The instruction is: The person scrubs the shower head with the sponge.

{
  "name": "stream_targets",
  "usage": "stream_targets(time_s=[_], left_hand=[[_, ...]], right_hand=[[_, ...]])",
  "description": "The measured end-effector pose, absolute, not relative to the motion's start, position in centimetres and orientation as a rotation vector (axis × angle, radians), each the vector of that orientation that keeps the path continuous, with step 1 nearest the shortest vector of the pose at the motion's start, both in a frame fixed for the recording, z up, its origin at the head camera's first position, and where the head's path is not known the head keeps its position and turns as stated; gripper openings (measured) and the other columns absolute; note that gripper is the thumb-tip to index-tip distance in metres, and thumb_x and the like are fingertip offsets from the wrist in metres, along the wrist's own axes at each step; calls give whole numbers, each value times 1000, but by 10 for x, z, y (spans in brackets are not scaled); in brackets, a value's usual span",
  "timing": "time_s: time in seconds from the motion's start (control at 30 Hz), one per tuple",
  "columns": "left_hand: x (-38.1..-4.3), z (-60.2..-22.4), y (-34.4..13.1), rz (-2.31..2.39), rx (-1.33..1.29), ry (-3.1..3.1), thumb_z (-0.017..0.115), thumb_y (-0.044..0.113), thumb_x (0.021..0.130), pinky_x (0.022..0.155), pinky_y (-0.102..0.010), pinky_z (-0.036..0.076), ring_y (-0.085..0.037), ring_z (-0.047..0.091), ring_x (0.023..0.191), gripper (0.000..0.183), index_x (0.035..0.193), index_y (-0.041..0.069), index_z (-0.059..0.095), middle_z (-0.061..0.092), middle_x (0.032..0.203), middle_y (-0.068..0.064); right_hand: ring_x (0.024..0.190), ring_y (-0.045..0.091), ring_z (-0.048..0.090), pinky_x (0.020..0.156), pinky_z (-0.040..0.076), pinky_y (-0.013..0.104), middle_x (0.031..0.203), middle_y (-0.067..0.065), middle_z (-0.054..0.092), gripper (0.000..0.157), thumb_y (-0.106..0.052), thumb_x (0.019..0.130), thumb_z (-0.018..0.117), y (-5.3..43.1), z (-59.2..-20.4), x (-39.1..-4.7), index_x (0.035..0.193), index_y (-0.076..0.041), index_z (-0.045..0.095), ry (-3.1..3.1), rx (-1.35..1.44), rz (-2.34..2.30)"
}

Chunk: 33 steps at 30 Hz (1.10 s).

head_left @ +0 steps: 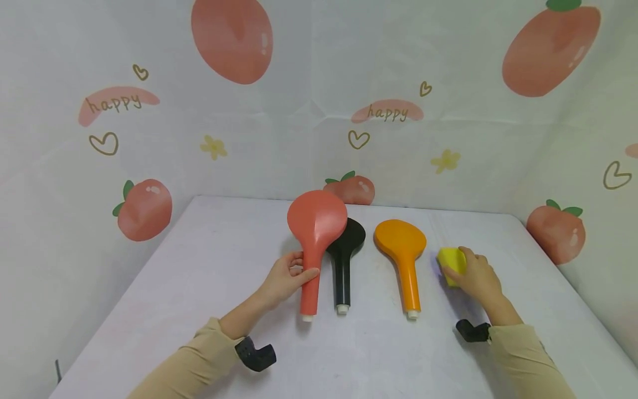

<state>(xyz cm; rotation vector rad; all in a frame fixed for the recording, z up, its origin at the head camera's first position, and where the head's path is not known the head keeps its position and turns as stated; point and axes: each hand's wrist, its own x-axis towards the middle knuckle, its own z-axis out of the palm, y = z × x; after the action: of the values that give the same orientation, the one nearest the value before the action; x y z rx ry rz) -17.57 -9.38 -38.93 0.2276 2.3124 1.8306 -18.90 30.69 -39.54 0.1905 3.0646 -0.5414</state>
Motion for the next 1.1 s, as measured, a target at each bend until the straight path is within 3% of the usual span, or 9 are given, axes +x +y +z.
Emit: stream_targets(time_s=[0.3,0.5,0.7,0.8,0.87,1.0,1.1], left_hand=[[-169,-389,-79,1814,326,2305,67,15,85,82,-32,56,-15,65,85,49,123,-7,45,55,109,-18],[-165,-389,-69,1816,392,2280,68,15,85,79,-29,56,-15,63,85,48,122,-7,45,54,108,-18],[-160,-389,-63,1803,459,2277,68,16,85,77,-28,56,-14,63,85,48,121,-7,44,53,108,-18],[-158,-390,-61,1806,489,2267,67,17,86,76,-25,56,-14,63,85,49,121,-6,44,53,108,-18],[-157,-391,-60,1804,502,2261,67,16,86,76,-24,56,-15,63,85,48,122,-6,43,53,109,-19],[-153,-390,-59,1785,524,2261,66,16,86,76,-24,55,-17,62,85,48,123,-7,43,54,111,-19],[-151,-389,-58,1771,532,2270,66,16,86,76,-25,56,-17,61,84,49,123,-6,43,55,111,-19]], right_hand=[[107,50,44,86,41,63,129,39,39,62,-26,88,62,269,-365,-185,134,6,36,3337,-128,-804],[116,45,43,94,41,63,133,30,41,60,-13,80,71,225,-349,-181,129,4,42,3445,-478,-1044],[112,40,47,81,50,52,136,25,44,60,-10,73,76,187,-346,-175,124,2,47,3442,-846,-1209],[112,38,47,75,53,46,137,23,44,59,-15,73,78,173,-347,-173,123,0,49,3422,-1057,-1187],[115,39,47,78,54,46,138,23,44,55,-23,77,76,166,-349,-172,122,-2,51,3410,-1198,-1157],[114,41,48,86,51,52,135,26,44,49,-44,88,57,155,-354,-173,118,-6,57,3413,-1412,-1079],[112,42,49,88,49,54,131,28,46,48,-49,91,48,151,-357,-174,115,-9,60,3437,-1476,-1023]])
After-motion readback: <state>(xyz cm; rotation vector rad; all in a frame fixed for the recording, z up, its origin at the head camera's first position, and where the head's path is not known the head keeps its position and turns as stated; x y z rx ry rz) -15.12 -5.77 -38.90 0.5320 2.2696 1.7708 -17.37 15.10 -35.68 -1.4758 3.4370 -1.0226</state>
